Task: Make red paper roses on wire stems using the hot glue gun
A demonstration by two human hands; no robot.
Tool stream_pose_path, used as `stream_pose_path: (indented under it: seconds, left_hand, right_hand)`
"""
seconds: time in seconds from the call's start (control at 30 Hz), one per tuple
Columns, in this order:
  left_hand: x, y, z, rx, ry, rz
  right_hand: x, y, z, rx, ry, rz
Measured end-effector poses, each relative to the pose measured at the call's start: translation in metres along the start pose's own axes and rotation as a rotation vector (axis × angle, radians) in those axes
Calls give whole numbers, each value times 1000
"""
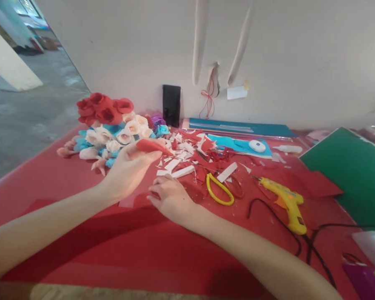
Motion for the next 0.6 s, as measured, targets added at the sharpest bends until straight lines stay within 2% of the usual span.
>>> stream_pose_path:
  seconds: [0.1, 0.23, 0.47, 0.6]
  left_hand:
    - [0, 2, -3, -25, 11, -9]
    - [0, 1, -9, -21, -15, 13]
    - [0, -1, -6, -62, -7, 45]
    - [1, -3, -5, -81, -12, 64]
  right_hand:
    - [-10, -16, -3, 7, 1, 46]
    - [-12, -23, -3, -4, -44, 100]
    - [-1, -25, -20, -24, -312, 140]
    - [4, -29, -26, -70, -392, 160]
Point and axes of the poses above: each hand's wrist, its own x-axis away from the middle knuckle, its own y-axis out of the back of the hand, z = x × y, the point moved 10 cm from there along -x, towards the middle knuckle, and after that the axes turned 11 degrees about -x, right-handed, at the moved point
